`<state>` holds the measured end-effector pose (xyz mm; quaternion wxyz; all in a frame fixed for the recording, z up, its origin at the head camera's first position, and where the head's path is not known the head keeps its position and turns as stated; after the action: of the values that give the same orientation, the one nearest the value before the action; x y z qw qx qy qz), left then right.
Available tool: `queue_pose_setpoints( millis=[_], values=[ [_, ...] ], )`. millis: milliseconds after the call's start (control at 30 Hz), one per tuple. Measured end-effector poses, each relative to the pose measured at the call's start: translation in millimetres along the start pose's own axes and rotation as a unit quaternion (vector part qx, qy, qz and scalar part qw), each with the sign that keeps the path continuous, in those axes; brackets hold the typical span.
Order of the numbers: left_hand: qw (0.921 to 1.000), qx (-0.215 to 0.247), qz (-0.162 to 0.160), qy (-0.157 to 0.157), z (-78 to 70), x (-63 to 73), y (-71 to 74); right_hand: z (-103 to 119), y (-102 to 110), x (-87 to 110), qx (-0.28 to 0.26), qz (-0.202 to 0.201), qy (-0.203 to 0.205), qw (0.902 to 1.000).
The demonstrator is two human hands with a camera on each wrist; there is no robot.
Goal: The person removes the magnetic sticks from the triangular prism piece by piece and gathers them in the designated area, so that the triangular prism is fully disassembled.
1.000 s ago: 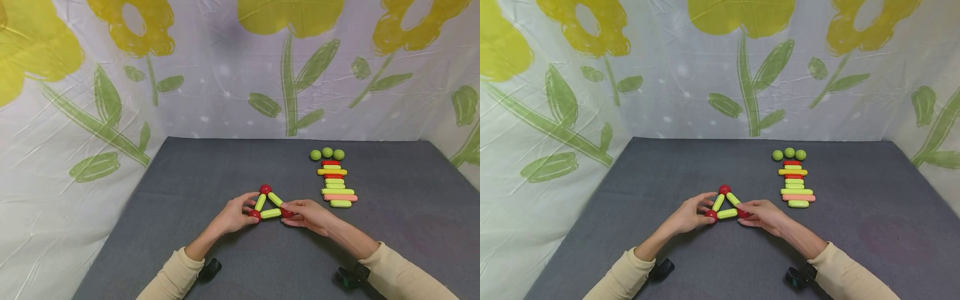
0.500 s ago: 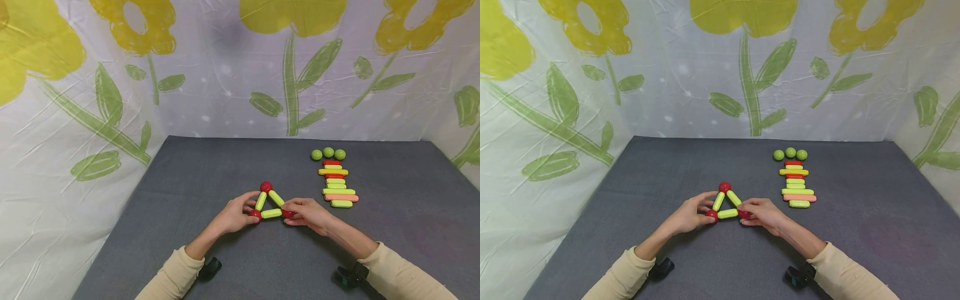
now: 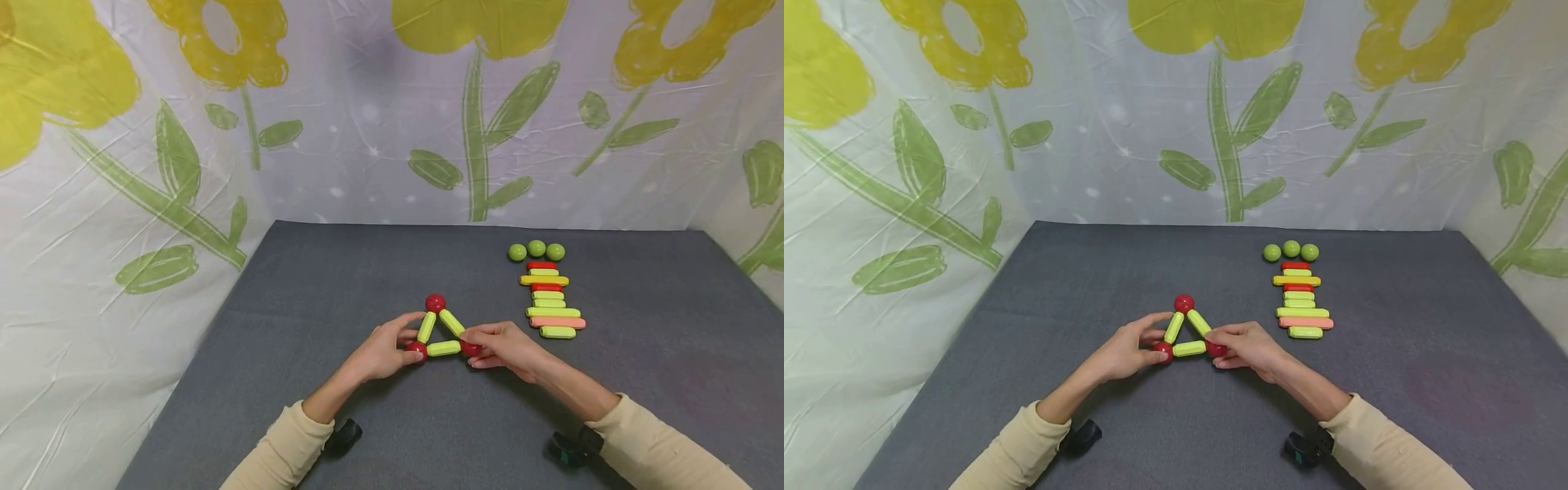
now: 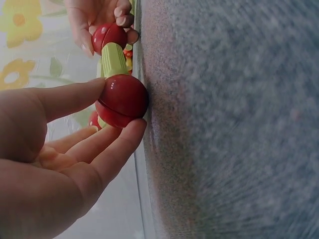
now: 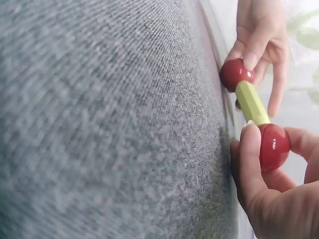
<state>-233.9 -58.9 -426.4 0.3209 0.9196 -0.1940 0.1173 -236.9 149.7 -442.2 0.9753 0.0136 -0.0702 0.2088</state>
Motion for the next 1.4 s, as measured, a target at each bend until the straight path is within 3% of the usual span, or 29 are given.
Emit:
queue_pose_setpoints(
  millis=[433,700,933,1300,1400],
  values=[
    [0.9992,-0.035,0.008,-0.018,-2.1,0.6,-0.9,-0.3,-0.8,-1.6,0.012,-0.004,-0.011,0.9999],
    [0.9996,-0.025,0.009,-0.008,-1.5,0.1,-1.4,-5.8,-4.0,1.2,-0.064,0.048,-0.018,0.9966],
    [0.9999,-0.012,0.007,0.001,-1.2,0.5,-0.7,-7.1,-4.2,2.1,-0.133,0.049,-0.027,0.9896],
    [1.0000,-0.003,0.008,0.000,0.9,1.1,1.7,-0.5,-0.5,3.4,-0.152,0.089,-0.001,0.9844],
    [0.9999,-0.007,0.009,-0.002,2.3,0.4,1.3,3.7,6.1,5.3,-0.156,0.083,0.005,0.9843]
  ],
)
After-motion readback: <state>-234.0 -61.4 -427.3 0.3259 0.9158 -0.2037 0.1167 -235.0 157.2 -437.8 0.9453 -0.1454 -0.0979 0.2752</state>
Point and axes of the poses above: each hand's wrist, its own x-axis away from the middle knuckle, its own y-axis out of the back of the hand, z = x × y, the point moved 5 cm from there along -x, towards the middle knuckle, and after that the axes turned 15 degrees about y, right-handed, at the moved point
